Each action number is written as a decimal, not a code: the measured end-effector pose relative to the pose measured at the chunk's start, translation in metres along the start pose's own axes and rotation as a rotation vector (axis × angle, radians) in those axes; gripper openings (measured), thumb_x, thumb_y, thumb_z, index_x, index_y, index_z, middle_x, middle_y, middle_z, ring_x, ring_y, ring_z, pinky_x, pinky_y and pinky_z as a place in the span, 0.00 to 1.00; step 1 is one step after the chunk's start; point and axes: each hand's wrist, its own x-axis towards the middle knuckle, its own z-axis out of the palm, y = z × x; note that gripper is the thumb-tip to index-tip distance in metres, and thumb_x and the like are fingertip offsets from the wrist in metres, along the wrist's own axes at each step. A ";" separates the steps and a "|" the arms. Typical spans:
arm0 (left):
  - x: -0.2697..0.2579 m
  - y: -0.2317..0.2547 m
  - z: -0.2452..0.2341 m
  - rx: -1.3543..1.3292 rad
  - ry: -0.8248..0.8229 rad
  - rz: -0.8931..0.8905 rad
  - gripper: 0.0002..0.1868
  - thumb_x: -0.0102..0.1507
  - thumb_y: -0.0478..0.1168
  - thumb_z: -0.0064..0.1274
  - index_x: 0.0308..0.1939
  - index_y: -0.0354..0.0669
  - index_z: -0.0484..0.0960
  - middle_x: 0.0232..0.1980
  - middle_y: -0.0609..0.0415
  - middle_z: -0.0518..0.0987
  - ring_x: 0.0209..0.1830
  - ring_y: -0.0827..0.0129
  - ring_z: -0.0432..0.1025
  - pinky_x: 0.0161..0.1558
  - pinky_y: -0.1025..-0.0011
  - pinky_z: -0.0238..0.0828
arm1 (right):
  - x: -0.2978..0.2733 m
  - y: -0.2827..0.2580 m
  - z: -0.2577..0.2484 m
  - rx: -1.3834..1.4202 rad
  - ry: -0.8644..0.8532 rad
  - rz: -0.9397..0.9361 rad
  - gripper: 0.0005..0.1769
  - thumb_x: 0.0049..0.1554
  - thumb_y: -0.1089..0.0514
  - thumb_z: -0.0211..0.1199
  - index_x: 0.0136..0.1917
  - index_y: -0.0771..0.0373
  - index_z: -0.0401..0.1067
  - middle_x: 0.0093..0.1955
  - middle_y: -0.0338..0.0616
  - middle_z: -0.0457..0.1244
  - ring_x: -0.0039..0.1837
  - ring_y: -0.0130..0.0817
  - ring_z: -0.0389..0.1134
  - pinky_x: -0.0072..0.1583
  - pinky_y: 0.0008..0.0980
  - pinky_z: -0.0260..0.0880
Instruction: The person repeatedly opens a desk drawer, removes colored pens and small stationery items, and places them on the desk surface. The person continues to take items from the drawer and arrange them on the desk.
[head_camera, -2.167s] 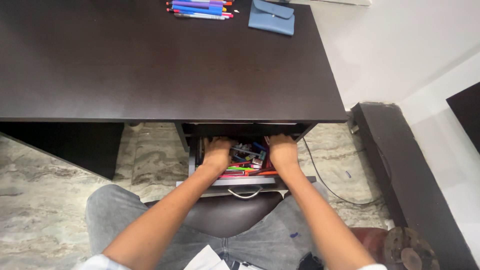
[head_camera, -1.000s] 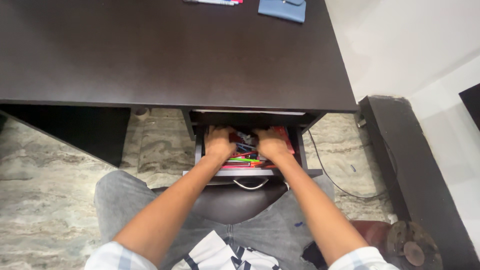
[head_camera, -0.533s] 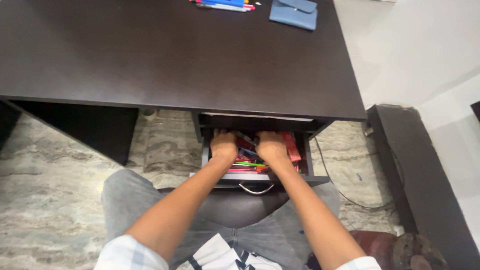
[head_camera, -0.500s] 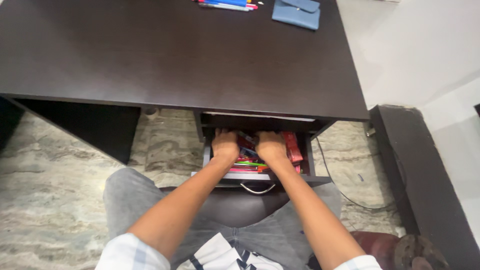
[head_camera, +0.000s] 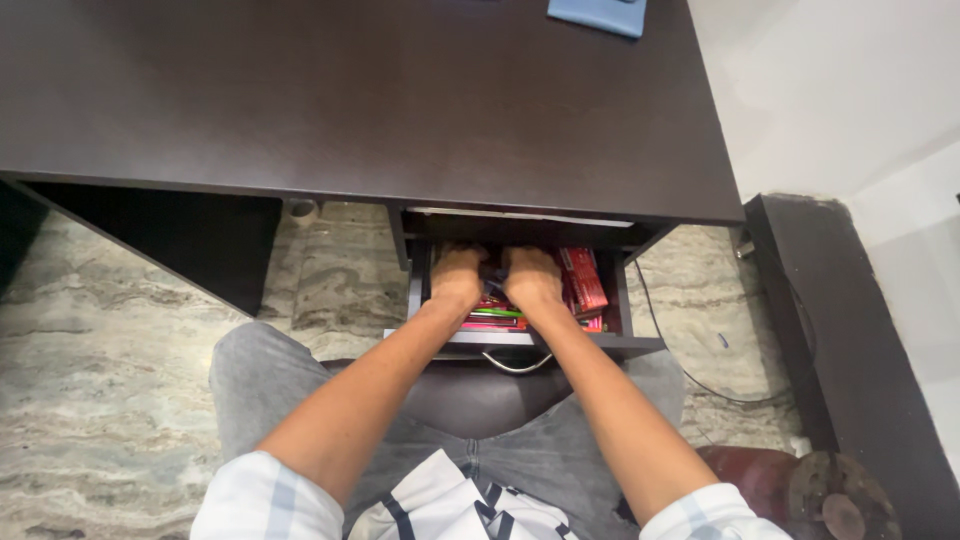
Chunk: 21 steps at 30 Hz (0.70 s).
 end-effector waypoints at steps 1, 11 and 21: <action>0.000 0.000 0.000 -0.006 -0.033 -0.015 0.21 0.53 0.32 0.60 0.49 0.55 0.86 0.55 0.49 0.82 0.62 0.52 0.72 0.61 0.59 0.70 | -0.001 0.001 -0.001 0.017 0.009 0.002 0.13 0.50 0.62 0.59 0.48 0.55 0.78 0.53 0.56 0.70 0.58 0.57 0.70 0.59 0.52 0.71; -0.011 0.003 -0.012 -0.526 -0.024 0.196 0.08 0.63 0.37 0.57 0.45 0.42 0.87 0.42 0.45 0.84 0.41 0.54 0.79 0.47 0.61 0.74 | -0.045 0.012 -0.042 0.288 0.236 -0.097 0.10 0.49 0.64 0.67 0.47 0.59 0.78 0.45 0.57 0.71 0.51 0.56 0.73 0.54 0.50 0.72; -0.053 0.104 -0.173 -0.890 -0.235 0.297 0.12 0.66 0.41 0.56 0.44 0.34 0.85 0.34 0.55 0.82 0.31 0.76 0.71 0.35 0.73 0.72 | -0.113 -0.027 -0.199 0.651 0.255 -0.222 0.11 0.53 0.64 0.67 0.50 0.67 0.74 0.44 0.52 0.74 0.47 0.41 0.79 0.49 0.36 0.76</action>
